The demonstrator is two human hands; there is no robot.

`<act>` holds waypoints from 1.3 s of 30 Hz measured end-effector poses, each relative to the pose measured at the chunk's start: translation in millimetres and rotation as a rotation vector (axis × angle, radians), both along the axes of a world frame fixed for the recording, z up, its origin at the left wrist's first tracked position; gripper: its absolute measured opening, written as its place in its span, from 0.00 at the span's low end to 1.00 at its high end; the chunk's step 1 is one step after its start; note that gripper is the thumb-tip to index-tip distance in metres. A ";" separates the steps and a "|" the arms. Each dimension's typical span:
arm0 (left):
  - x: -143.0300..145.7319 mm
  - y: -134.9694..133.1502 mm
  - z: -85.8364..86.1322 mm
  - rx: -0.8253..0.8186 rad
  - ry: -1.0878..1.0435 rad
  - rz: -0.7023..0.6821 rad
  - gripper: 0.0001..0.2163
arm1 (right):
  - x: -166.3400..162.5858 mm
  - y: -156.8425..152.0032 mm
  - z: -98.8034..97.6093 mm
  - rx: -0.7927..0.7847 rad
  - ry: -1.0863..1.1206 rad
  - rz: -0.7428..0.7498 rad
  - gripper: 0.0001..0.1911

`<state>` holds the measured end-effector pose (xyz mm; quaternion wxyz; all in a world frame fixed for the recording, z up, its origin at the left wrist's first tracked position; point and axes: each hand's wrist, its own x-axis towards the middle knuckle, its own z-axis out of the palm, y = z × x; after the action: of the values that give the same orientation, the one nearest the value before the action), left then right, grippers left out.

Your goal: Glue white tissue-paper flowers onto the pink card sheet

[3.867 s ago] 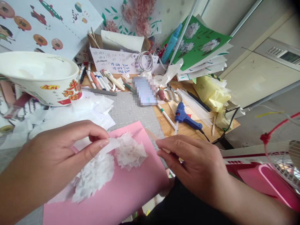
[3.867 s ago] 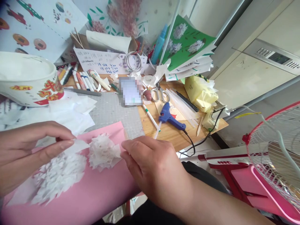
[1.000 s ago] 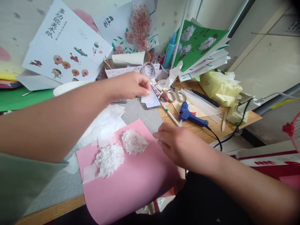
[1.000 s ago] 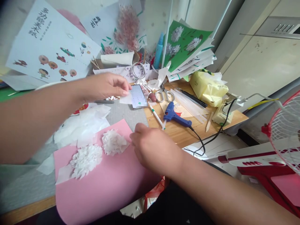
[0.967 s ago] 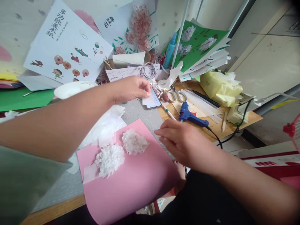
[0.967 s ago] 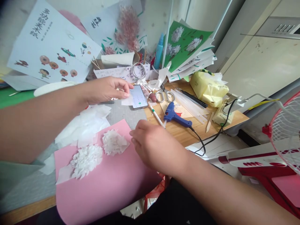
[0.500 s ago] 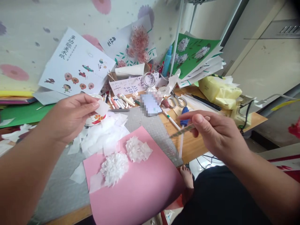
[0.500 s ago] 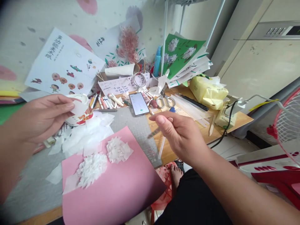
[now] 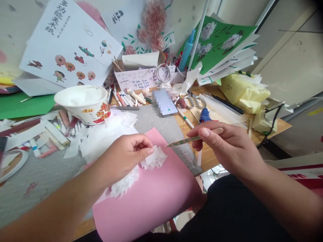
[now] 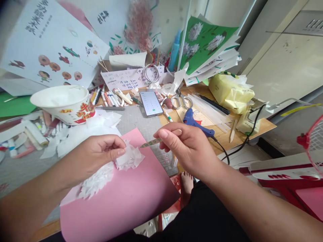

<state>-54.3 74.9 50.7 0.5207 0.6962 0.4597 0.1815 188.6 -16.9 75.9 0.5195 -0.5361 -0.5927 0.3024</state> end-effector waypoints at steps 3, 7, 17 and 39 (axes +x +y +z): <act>1.5 -1.6 -1.2 -0.018 0.041 -0.009 0.13 | -1.6 -3.0 3.1 0.022 0.014 0.030 0.19; -1.5 -2.0 4.4 -0.018 0.116 -0.009 0.14 | -6.6 -4.8 3.2 0.040 -0.038 0.110 0.18; 6.5 -1.6 -7.9 0.173 0.320 -0.016 0.14 | -15.0 -1.9 -0.9 0.203 -0.323 0.207 0.17; -4.2 0.9 0.2 0.496 0.363 -0.125 0.09 | -36.9 11.5 -5.6 0.176 -0.587 0.290 0.19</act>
<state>-58.5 75.8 51.0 0.2546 0.8500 0.4430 0.1286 151.7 -5.4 70.2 0.3223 -0.4636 -0.8109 0.1535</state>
